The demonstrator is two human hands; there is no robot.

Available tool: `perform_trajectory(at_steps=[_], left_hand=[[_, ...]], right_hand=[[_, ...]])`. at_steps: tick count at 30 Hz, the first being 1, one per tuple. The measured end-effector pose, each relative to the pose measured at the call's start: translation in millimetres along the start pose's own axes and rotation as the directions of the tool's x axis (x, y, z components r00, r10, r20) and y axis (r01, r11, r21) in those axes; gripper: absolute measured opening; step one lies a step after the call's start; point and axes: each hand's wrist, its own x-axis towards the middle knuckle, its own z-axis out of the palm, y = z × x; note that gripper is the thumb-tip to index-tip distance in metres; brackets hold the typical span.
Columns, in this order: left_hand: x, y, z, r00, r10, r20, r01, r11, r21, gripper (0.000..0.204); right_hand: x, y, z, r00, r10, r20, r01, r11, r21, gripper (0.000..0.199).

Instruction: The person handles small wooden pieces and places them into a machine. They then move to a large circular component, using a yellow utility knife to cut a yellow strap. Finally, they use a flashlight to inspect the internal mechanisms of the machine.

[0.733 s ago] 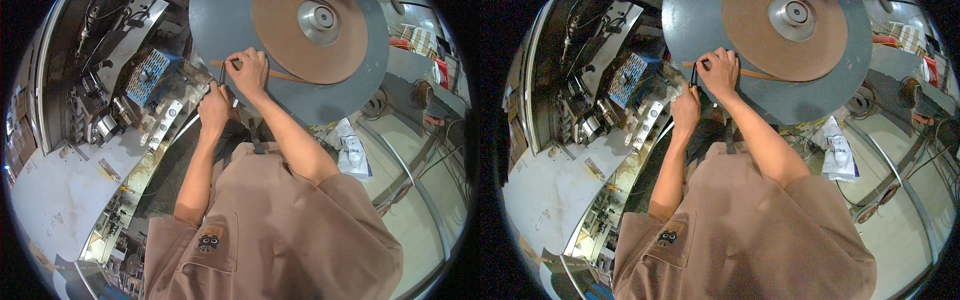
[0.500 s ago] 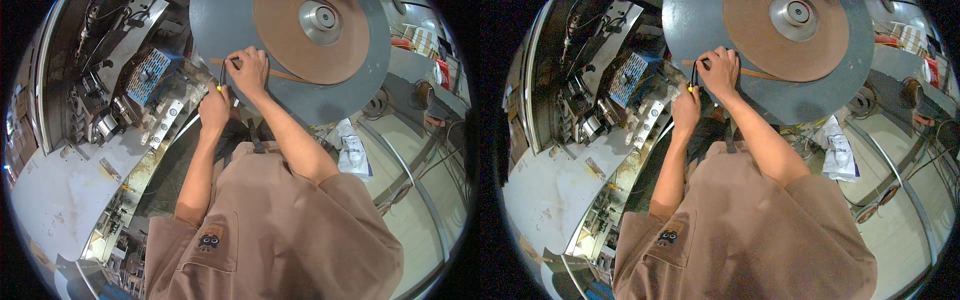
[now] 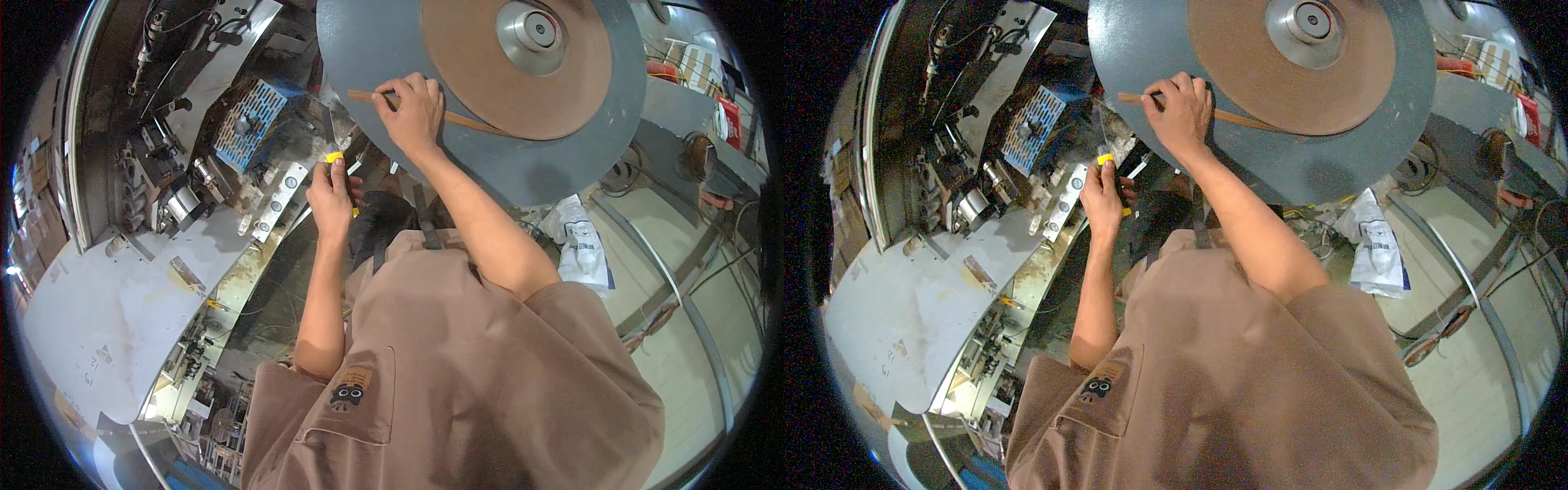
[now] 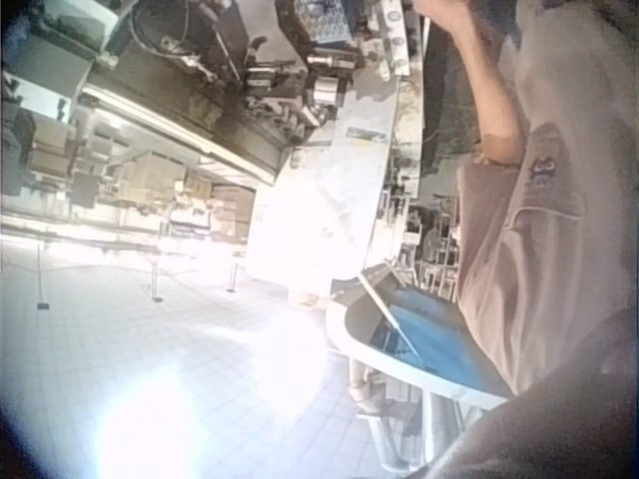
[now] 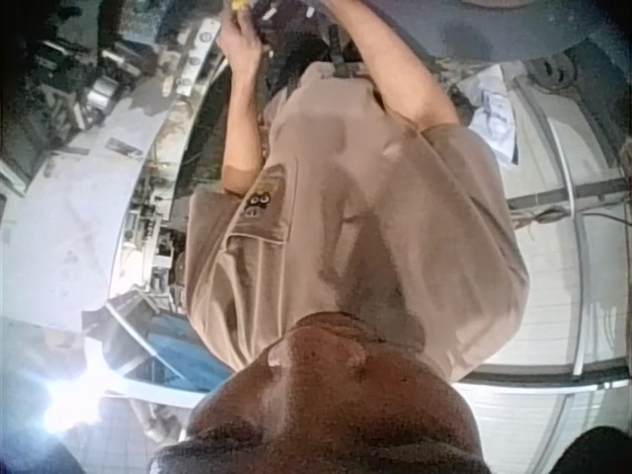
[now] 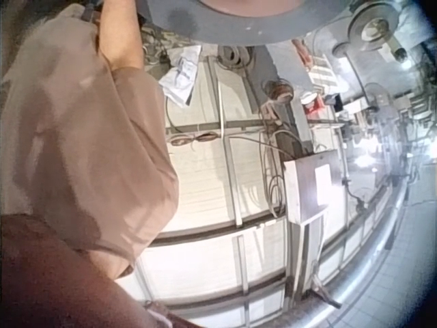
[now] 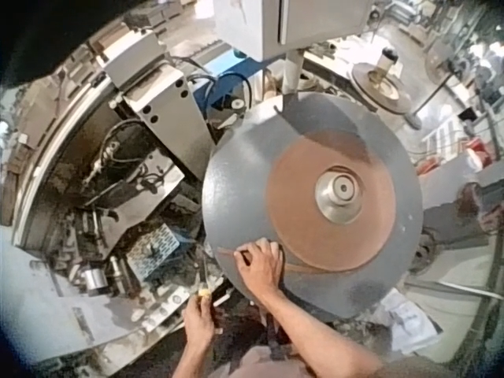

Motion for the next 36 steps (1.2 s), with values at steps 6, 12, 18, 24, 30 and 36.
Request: perform_trajectory(at_steps=[6,12,18,24,30,36], left_hand=[[-10,7,3,0.995,0.095,-0.005,-0.095,0.995,0.009,0.031],[-6,6,8,0.989,0.143,-0.03,-0.143,0.99,-0.015,0.028],[0,4,9,0.99,0.129,-0.051,-0.121,0.983,0.141,0.03],[11,17,22,0.923,0.381,0.044,-0.333,0.74,0.585,0.033],[16,22,31,0.882,0.462,0.091,-0.403,0.643,0.651,0.036],[17,18,36,0.878,0.467,0.1,-0.409,0.627,0.663,0.036]], right_hand=[[3,0,1,1.0,0.0,0.023,0.0,1.0,-0.003,0.011],[2,-2,0,1.0,-0.004,0.0,0.004,1.0,-0.006,0.012],[2,-1,0,1.0,0.01,0.015,-0.01,1.0,-0.008,0.012],[1,-2,0,1.0,0.013,0.007,-0.013,1.0,-0.002,0.012],[0,0,0,1.0,0.005,0.009,-0.006,1.0,0.01,0.014],[0,-1,0,1.0,0.005,0.004,-0.006,1.0,0.02,0.015]])
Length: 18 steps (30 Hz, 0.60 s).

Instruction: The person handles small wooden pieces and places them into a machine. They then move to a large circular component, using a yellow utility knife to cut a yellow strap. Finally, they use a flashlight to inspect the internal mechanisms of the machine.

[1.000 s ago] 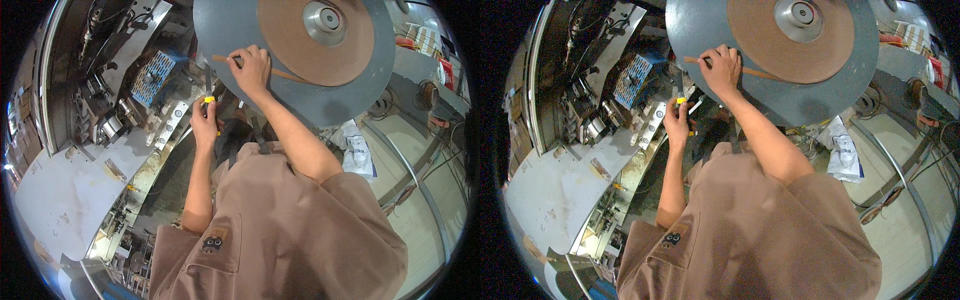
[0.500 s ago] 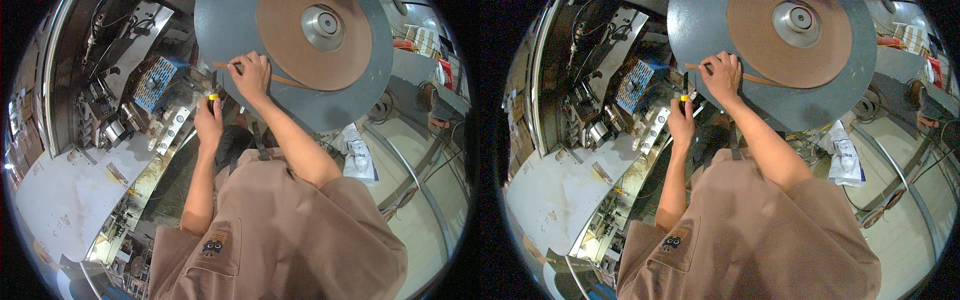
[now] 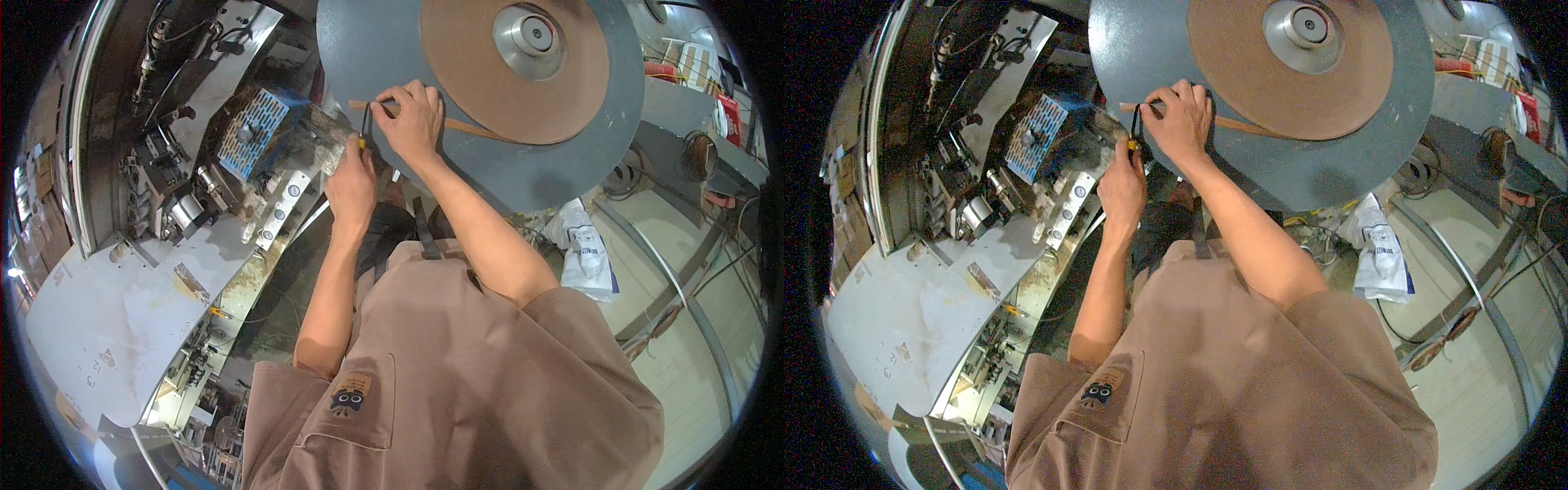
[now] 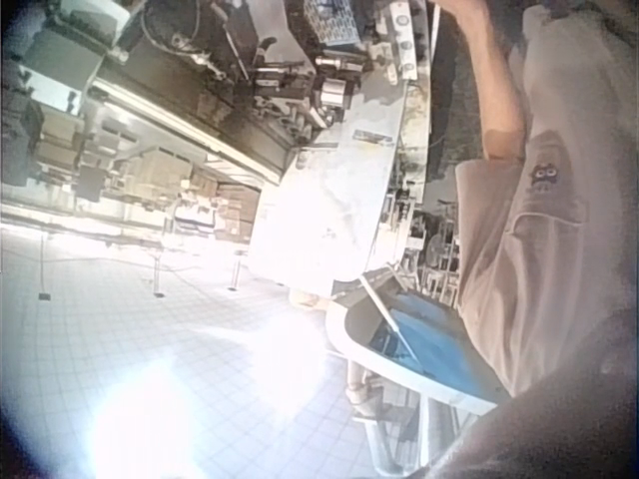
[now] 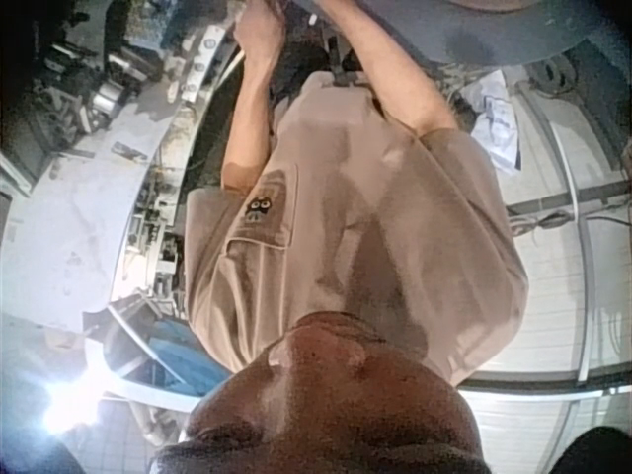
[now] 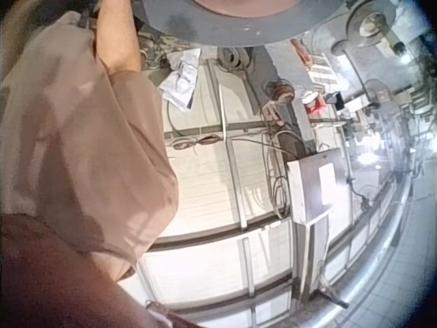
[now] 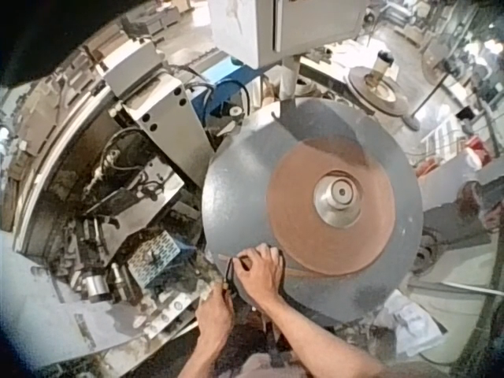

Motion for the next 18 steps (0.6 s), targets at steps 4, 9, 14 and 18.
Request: perform_trajectory(at_steps=[4,9,14,18], left_hand=[[0,-1,7,1.0,-0.014,0.014,0.014,1.0,0.005,0.035],[2,3,6,0.998,0.003,0.066,-0.003,1.0,-0.004,0.031],[5,-2,6,0.995,-0.031,0.097,0.029,0.999,0.018,0.034],[3,-4,6,0.997,0.008,0.07,-0.007,1.0,-0.011,0.034]], right_hand=[[1,-3,1,1.0,0.019,0.008,-0.019,1.0,0.005,0.014],[1,-4,7,0.999,0.03,-0.015,-0.03,1.0,-0.007,0.011],[2,-5,12,0.998,0.042,-0.045,-0.042,0.999,-0.006,0.01],[2,-8,12,0.998,0.058,-0.035,-0.058,0.998,0.003,0.011]])
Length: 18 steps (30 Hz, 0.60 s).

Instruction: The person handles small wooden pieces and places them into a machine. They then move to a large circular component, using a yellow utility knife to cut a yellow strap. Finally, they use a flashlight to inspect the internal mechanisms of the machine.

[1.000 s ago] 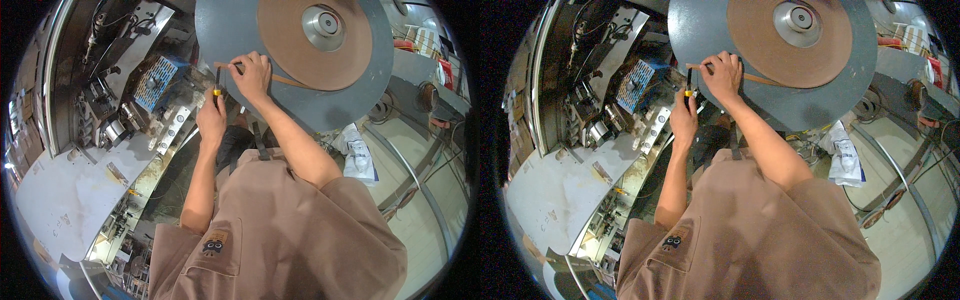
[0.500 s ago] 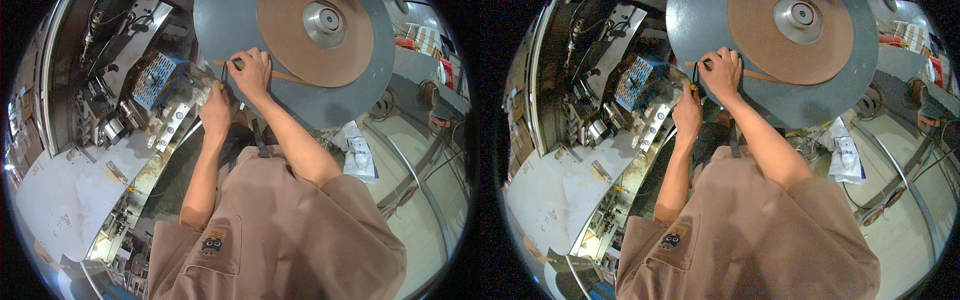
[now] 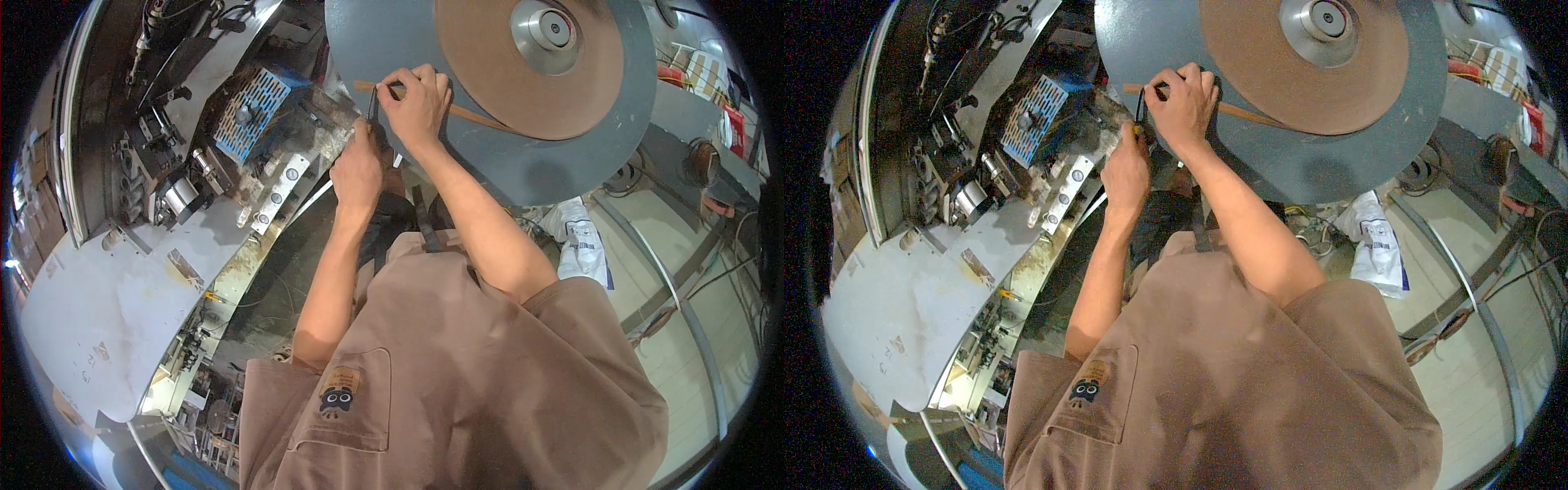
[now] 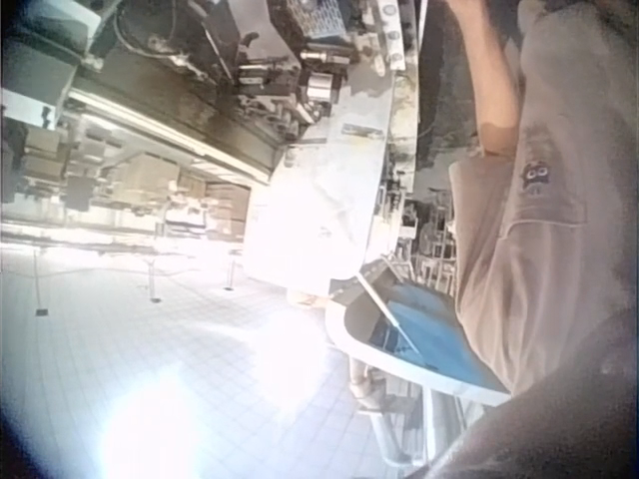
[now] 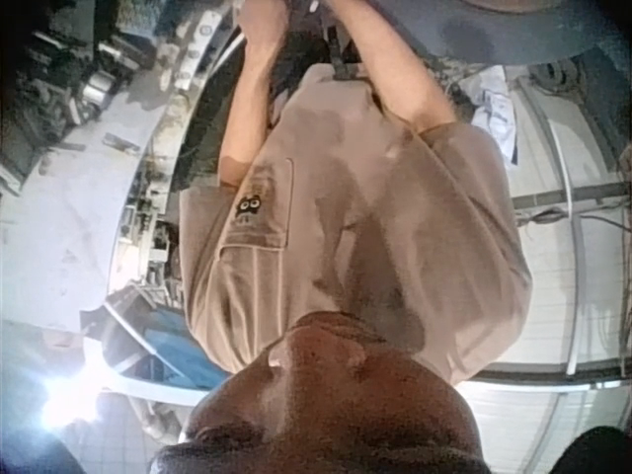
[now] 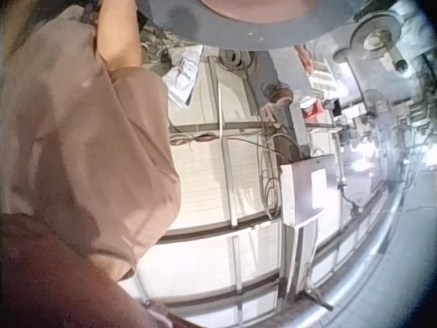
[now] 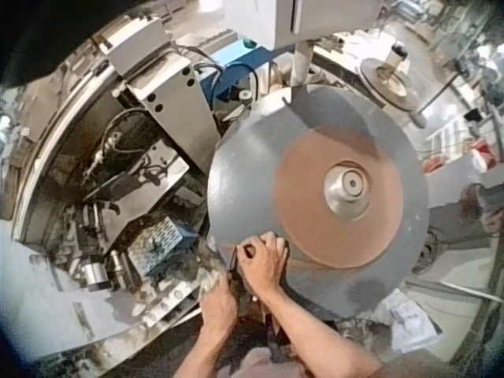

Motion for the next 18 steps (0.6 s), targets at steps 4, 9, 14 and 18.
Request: perform_trajectory(at_steps=[4,9,14,18], left_hand=[[-6,4,-2,1.0,-0.018,0.024,0.019,1.0,-0.015,0.024],[-11,5,-5,0.999,-0.045,0.022,0.045,0.999,0.012,0.025],[-13,12,-13,0.993,-0.085,0.087,0.086,0.996,-0.001,0.033],[-20,13,-16,0.992,-0.092,0.084,0.091,0.996,0.011,0.033]], right_hand=[[-1,-1,-1,1.0,-0.007,0.004,0.007,1.0,-0.003,0.013],[-1,0,-1,0.999,0.034,0.026,-0.034,0.999,-0.016,0.01],[-2,2,-3,0.999,0.026,0.034,-0.026,1.0,0.006,0.01],[-6,1,-8,0.999,-0.002,0.047,0.001,1.0,0.018,0.012]])
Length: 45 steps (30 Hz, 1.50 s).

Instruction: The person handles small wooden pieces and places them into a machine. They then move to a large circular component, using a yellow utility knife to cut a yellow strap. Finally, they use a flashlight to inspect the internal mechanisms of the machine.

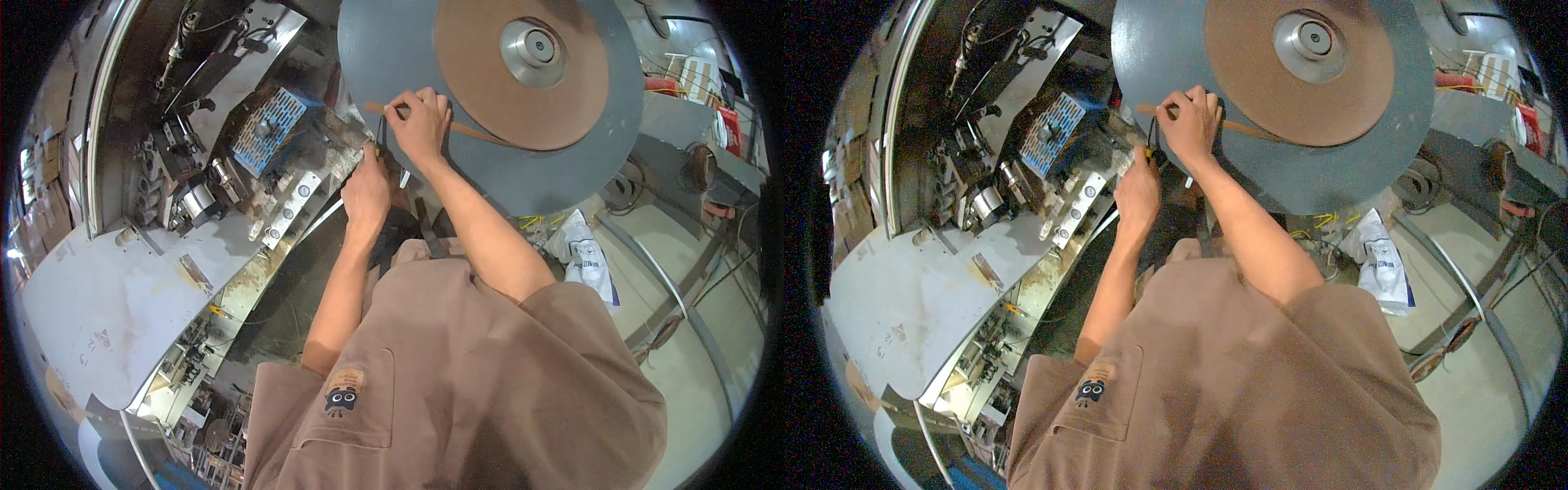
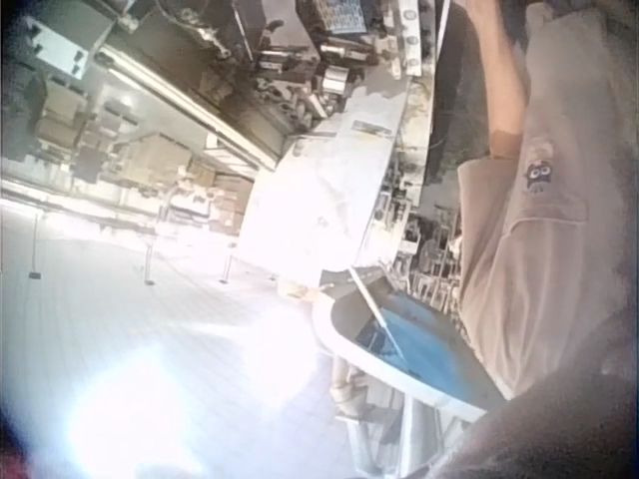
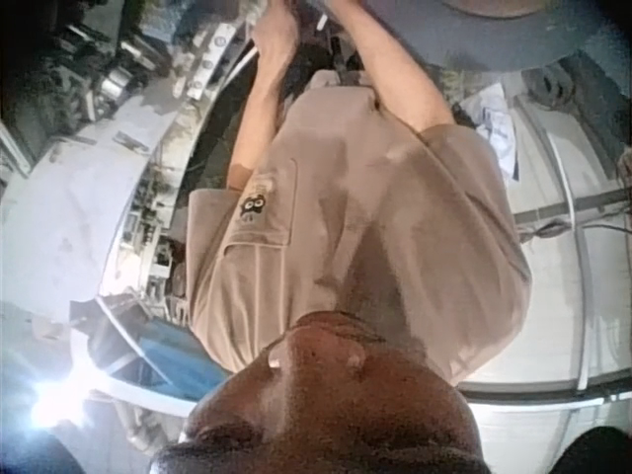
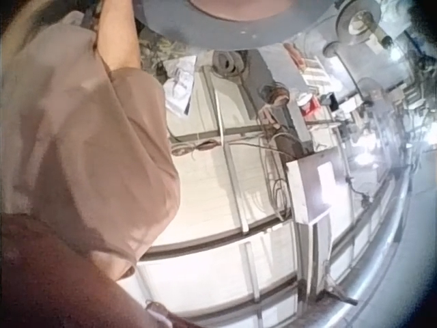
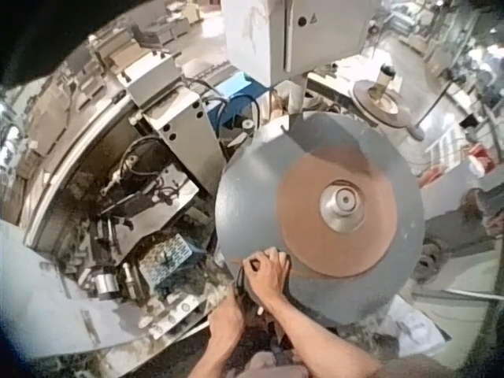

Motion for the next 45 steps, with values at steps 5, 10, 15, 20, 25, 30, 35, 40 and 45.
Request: perform_trajectory(at_steps=[5,10,15,20,25,30,35,40,45], left_hand=[[-7,2,1,0.998,-0.04,-0.052,0.04,0.999,-0.014,0.031],[8,-22,14,0.928,-0.112,-0.355,-0.063,0.894,-0.444,0.032],[52,-24,7,0.952,-0.264,-0.155,0.036,0.597,-0.801,0.028],[59,-9,-9,0.976,-0.147,-0.16,-0.039,0.607,-0.794,0.025],[57,-16,-6,0.994,-0.102,0.047,0.07,0.235,-0.97,0.024],[47,-15,-17,0.938,0.047,0.344,0.346,-0.051,-0.937,0.023],[40,-10,-15,0.861,0.156,0.484,0.504,-0.141,-0.852,0.021],[36,-5,-11,0.938,0.046,0.344,0.344,0.014,-0.939,0.023],[30,7,-10,0.986,-0.04,0.159,0.163,0.102,-0.981,0.023]], right_hand=[[0,2,-3,1.0,0.005,-0.029,-0.007,0.999,-0.047,0.011],[-3,7,-16,0.992,-0.107,0.066,0.106,0.994,0.011,0.016],[-8,7,-26,0.958,-0.241,0.157,0.242,0.97,0.013,0.017],[-3,3,-38,0.936,-0.228,0.269,0.209,0.973,0.099,0.018],[0,-3,-65,0.868,-0.164,0.469,-0.004,0.942,0.337,0.023],[4,9,-76,0.738,-0.145,0.659,-0.264,0.836,0.48,0.028],[-7,12,-77,0.802,-0.192,0.566,-0.271,0.728,0.63,0.028],[-9,8,-94,0.772,-0.269,0.575,-0.048,0.878,0.475,0.025],[-12,6,-100,0.723,-0.384,0.574,0.257,0.921,0.292,0.026]])
